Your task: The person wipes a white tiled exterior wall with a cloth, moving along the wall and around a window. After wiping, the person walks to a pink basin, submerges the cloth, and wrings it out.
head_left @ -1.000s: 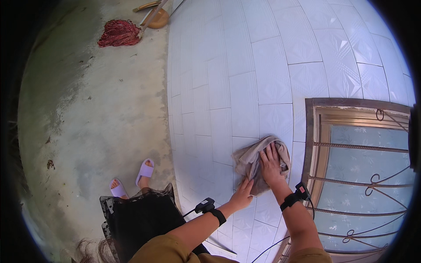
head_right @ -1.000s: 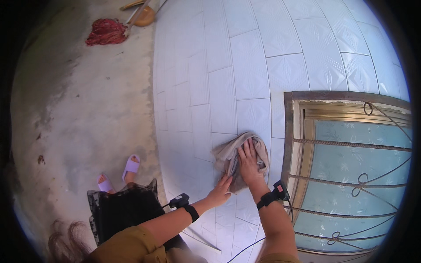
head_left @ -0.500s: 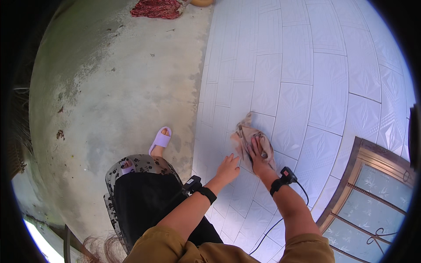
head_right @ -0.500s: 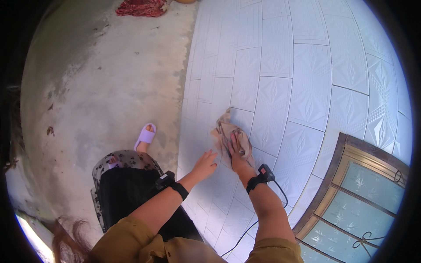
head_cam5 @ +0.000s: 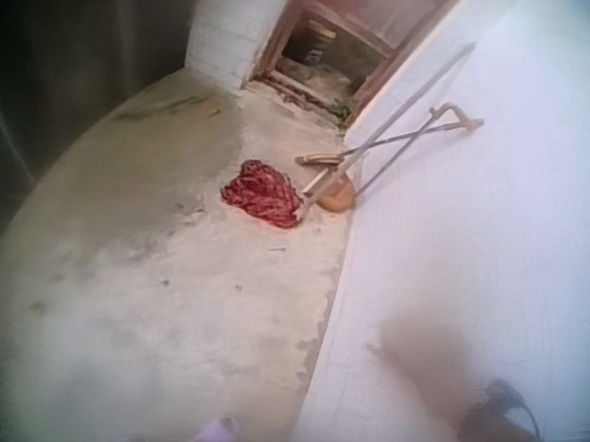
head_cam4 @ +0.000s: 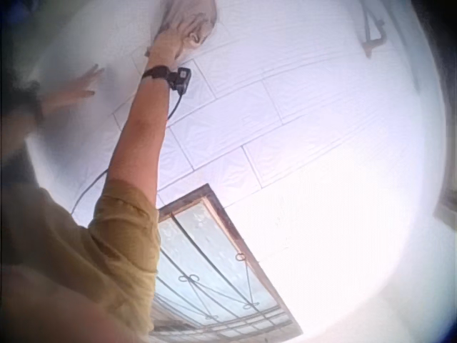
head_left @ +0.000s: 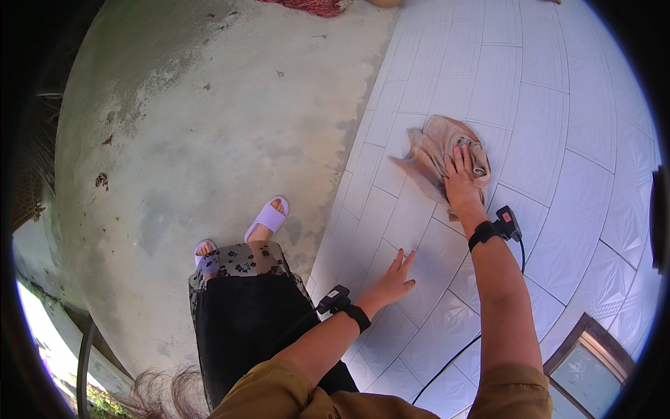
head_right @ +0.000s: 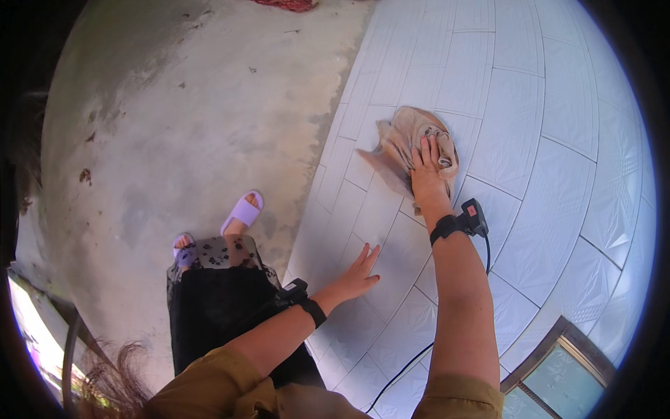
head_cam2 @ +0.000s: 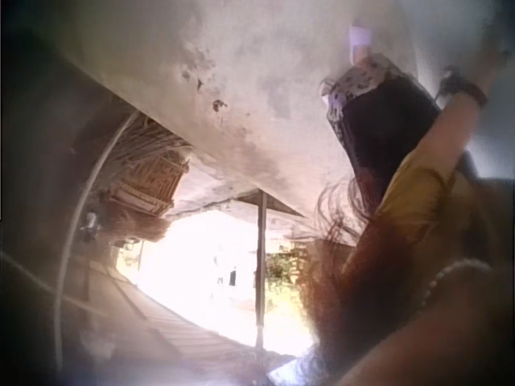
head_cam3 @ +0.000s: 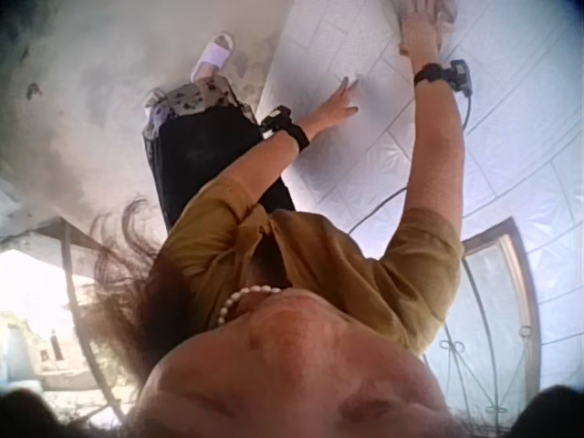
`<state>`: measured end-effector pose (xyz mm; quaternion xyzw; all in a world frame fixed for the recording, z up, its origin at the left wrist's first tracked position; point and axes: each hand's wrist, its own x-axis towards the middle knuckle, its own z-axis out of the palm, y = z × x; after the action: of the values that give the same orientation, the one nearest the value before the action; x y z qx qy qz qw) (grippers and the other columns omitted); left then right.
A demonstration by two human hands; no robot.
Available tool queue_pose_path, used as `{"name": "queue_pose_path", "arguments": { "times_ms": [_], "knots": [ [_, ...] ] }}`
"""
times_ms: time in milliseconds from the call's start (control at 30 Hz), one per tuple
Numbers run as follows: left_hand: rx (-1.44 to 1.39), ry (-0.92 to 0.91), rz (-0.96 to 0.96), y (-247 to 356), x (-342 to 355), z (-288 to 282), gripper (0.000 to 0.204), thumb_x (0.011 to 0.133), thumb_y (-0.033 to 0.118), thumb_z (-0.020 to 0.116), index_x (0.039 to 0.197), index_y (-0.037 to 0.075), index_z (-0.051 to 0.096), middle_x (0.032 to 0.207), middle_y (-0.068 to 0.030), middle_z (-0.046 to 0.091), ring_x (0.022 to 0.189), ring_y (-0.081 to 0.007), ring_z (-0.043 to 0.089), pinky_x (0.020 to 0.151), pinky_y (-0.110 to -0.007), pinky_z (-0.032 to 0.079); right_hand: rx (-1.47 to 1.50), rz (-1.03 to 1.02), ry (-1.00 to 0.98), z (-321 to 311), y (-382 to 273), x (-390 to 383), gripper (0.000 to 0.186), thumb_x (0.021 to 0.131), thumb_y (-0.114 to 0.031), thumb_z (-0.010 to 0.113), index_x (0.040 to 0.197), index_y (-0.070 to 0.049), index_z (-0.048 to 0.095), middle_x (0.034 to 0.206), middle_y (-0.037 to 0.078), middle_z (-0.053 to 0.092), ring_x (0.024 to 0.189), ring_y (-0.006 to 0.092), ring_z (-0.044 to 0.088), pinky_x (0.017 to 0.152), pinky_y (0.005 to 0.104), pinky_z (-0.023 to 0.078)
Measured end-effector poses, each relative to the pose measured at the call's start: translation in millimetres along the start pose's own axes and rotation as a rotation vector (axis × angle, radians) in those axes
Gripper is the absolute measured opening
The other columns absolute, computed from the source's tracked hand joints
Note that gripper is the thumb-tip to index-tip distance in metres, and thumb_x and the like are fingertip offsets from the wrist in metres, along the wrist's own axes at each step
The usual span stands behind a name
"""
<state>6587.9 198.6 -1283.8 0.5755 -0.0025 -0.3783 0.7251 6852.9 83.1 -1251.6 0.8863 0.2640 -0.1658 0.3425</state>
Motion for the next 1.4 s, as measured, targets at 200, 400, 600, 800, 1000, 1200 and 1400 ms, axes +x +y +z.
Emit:
{"name": "queue_pose_path", "arguments": {
  "times_ms": [200,400,600,800,1000,1200,1400],
  "knots": [
    [-0.034,0.226,-0.275,-76,78,-49,0.076,0.092,0.02,0.055,0.154,0.007,0.014,0.156,-0.0325,0.006,0.141,-0.0464,0.025,0.114,-0.044,0.028,-0.422,-0.023,-0.36,88,-77,89,0.065,0.09,-0.028,0.053,0.15,-0.01,0.036,0.162,0.017,0.007,0.148,0.0434,-0.004,0.113,0.0667,0.006],
    [-0.044,0.219,-0.587,-164,54,-102,0.069,0.092,0.025,0.05,0.153,0.013,0.021,0.158,-0.0228,0.017,0.143,-0.0405,0.025,0.113,-0.048,0.03,-0.364,-0.77,-0.361,131,-220,-6,0.059,0.09,-0.029,0.053,0.145,-0.013,0.042,0.158,0.014,0.016,0.146,0.0398,0.006,0.112,0.0661,0.013],
    [0.096,0.204,-0.579,-151,60,-136,0.069,0.09,0.025,0.052,0.151,0.005,0.027,0.155,-0.0251,0.024,0.137,-0.0386,0.036,0.111,-0.04,0.034,-0.472,-1.037,-0.351,104,-238,-72,0.053,0.086,-0.03,0.061,0.137,-0.017,0.054,0.153,0.008,0.034,0.143,0.0323,0.023,0.111,0.0641,0.021],
    [0.004,0.36,-0.373,-80,129,-160,0.062,0.091,0.025,0.049,0.147,0.004,0.034,0.149,-0.026,0.036,0.138,-0.0393,0.036,0.112,-0.041,0.031,-0.6,-0.698,-0.342,65,-91,138,0.054,0.09,-0.027,0.055,0.141,-0.011,0.049,0.157,0.01,0.028,0.146,0.0375,0.014,0.114,0.0631,0.01],
    [-0.286,0.687,-0.265,-35,223,-259,0.051,0.093,0.013,0.05,0.142,0.002,0.042,0.141,-0.0206,0.048,0.131,-0.0304,0.046,0.109,-0.037,0.035,-0.321,0.013,-0.33,94,3,320,0.062,0.094,-0.024,0.05,0.151,-0.008,0.032,0.162,0.017,0.009,0.149,0.0395,0.0,0.118,0.0533,-0.002],
    [-0.459,0.784,-0.207,-23,306,-354,0.043,0.094,0.007,0.049,0.137,0.001,0.047,0.135,-0.0139,0.054,0.123,-0.0224,0.051,0.105,-0.032,0.039,-1.314,-0.453,-0.371,134,-44,346,0.058,0.099,-0.017,0.035,0.154,-0.009,0.02,0.16,0.015,0.015,0.147,0.0325,0.015,0.119,0.0427,0.016],
    [-0.463,0.706,-0.345,-48,316,-392,0.042,0.094,0.007,0.049,0.135,0.003,0.049,0.131,-0.0133,0.055,0.117,-0.0204,0.054,0.102,-0.032,0.04,-1.596,-0.76,-0.145,150,-152,255,0.072,0.088,-0.038,0.046,0.152,-0.015,0.02,0.157,0.011,0.018,0.144,0.0276,0.016,0.114,0.035,0.019]
  ]
}}
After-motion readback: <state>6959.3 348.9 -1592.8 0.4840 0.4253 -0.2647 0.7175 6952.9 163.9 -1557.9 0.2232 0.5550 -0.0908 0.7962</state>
